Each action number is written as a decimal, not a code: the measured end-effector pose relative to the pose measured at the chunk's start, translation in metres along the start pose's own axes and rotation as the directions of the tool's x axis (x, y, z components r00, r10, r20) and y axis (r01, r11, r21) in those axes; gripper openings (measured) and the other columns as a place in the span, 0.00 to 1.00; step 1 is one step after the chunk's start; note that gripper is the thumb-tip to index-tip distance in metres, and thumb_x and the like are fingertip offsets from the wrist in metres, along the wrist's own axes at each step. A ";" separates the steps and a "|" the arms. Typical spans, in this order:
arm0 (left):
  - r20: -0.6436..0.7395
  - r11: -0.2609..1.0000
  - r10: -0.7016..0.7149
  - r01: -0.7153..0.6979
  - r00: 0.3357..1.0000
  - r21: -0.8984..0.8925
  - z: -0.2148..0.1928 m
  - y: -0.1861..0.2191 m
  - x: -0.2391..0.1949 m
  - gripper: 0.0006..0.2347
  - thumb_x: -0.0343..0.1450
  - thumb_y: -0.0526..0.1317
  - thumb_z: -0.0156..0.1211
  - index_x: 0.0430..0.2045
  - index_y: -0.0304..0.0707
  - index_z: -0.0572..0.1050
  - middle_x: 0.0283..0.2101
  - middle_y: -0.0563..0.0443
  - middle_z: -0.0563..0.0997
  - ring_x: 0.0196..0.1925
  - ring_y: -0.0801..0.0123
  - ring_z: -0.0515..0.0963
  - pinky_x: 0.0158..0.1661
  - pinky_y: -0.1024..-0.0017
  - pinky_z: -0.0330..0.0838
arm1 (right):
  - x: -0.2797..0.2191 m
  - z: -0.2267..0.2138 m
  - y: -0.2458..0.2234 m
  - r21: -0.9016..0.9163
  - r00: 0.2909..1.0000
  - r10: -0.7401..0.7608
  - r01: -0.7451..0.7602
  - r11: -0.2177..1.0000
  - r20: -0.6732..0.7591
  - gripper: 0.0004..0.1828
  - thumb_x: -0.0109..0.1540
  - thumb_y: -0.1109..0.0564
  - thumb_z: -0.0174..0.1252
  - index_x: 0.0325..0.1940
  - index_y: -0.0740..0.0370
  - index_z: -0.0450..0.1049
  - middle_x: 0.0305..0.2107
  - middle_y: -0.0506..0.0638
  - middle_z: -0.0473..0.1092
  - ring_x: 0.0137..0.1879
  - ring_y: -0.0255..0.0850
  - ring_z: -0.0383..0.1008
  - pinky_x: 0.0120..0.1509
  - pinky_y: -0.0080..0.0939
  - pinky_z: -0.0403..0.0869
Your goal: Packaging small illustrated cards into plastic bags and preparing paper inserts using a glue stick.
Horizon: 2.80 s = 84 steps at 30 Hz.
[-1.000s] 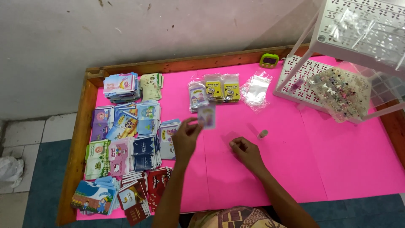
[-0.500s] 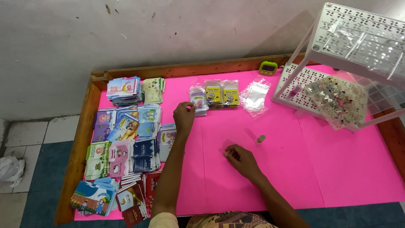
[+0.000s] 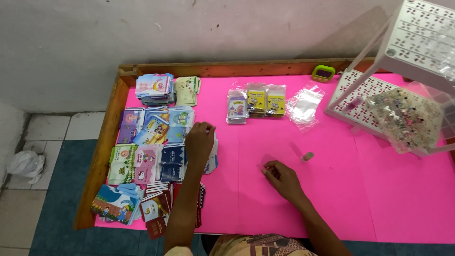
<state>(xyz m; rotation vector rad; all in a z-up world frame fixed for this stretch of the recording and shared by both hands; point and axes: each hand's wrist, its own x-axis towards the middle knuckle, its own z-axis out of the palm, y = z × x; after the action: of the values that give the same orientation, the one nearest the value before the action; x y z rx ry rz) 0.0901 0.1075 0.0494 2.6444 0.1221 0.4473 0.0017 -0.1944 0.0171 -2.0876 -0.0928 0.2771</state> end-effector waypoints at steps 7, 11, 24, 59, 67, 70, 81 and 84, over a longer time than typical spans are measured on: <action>0.154 0.980 -0.081 0.051 0.985 0.192 0.007 -0.004 -0.055 0.19 0.66 0.54 0.71 0.36 0.36 0.78 0.41 0.37 0.80 0.44 0.48 0.84 0.40 0.58 0.82 | -0.001 -0.001 -0.007 0.025 0.999 0.044 -0.045 0.999 0.023 0.14 0.64 0.51 0.62 0.50 0.60 0.79 0.30 0.59 0.77 0.37 0.48 0.78 0.40 0.48 0.79; 0.166 0.973 -0.043 0.004 0.985 0.230 0.029 -0.014 -0.062 0.15 0.71 0.48 0.65 0.41 0.35 0.77 0.44 0.36 0.79 0.46 0.47 0.84 0.42 0.59 0.82 | -0.001 0.000 -0.007 0.030 0.999 0.044 -0.044 0.999 0.002 0.14 0.64 0.51 0.63 0.49 0.61 0.79 0.29 0.59 0.77 0.37 0.47 0.78 0.40 0.47 0.78; 0.024 0.980 -0.043 0.037 0.999 0.196 0.013 -0.003 -0.062 0.11 0.68 0.48 0.69 0.23 0.43 0.79 0.24 0.48 0.81 0.28 0.57 0.85 0.31 0.64 0.81 | -0.005 0.000 -0.001 0.038 1.000 0.022 -0.021 0.999 -0.015 0.15 0.64 0.50 0.62 0.50 0.60 0.79 0.30 0.59 0.77 0.38 0.48 0.79 0.41 0.47 0.78; 0.367 0.888 0.458 -0.403 0.810 -0.220 0.038 0.095 -0.074 0.17 0.69 0.50 0.66 0.50 0.49 0.79 0.60 0.45 0.72 0.67 0.44 0.66 0.58 0.49 0.70 | -0.007 -0.066 0.012 -0.084 0.855 0.043 -0.101 0.991 -0.517 0.26 0.62 0.47 0.66 0.60 0.60 0.71 0.56 0.56 0.70 0.72 0.57 0.59 0.76 0.60 0.61; 0.543 0.895 0.433 -0.272 0.719 -0.353 0.037 0.083 -0.071 0.21 0.70 0.46 0.63 0.59 0.55 0.75 0.69 0.46 0.67 0.73 0.37 0.56 0.67 0.40 0.55 | -0.023 -0.052 0.029 -0.086 0.896 0.088 -0.138 0.987 -0.434 0.17 0.63 0.42 0.65 0.49 0.52 0.74 0.42 0.49 0.80 0.59 0.50 0.76 0.68 0.59 0.70; 0.582 0.898 0.421 -0.227 0.696 -0.378 0.039 0.081 -0.071 0.22 0.70 0.45 0.61 0.61 0.54 0.73 0.70 0.46 0.64 0.75 0.37 0.52 0.69 0.39 0.51 | -0.030 -0.040 0.011 -0.013 0.919 0.091 -0.104 0.994 -0.384 0.17 0.56 0.50 0.73 0.45 0.56 0.80 0.39 0.55 0.80 0.54 0.55 0.79 0.63 0.55 0.74; 0.606 0.900 0.409 -0.190 0.682 -0.393 0.036 0.080 -0.071 0.26 0.67 0.44 0.62 0.63 0.54 0.70 0.72 0.44 0.61 0.76 0.36 0.50 0.70 0.38 0.46 | -0.027 0.002 -0.022 -0.139 0.958 -0.147 0.115 0.984 -0.248 0.11 0.56 0.55 0.72 0.41 0.55 0.80 0.28 0.53 0.76 0.30 0.46 0.78 0.31 0.42 0.77; 0.607 0.898 0.410 -0.185 0.681 -0.399 0.036 0.080 -0.070 0.26 0.67 0.44 0.61 0.63 0.54 0.70 0.73 0.45 0.61 0.76 0.37 0.49 0.70 0.39 0.46 | -0.022 -0.001 -0.006 -0.193 0.953 -0.192 0.149 0.970 -0.234 0.12 0.56 0.56 0.71 0.42 0.54 0.79 0.28 0.53 0.74 0.31 0.48 0.77 0.34 0.44 0.78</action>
<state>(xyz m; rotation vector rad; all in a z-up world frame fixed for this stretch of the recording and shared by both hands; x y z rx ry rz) 0.0369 0.0097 0.0343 2.3358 -0.5861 -0.4119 -0.0189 -0.1956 0.0262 -2.2529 -0.1491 -0.1062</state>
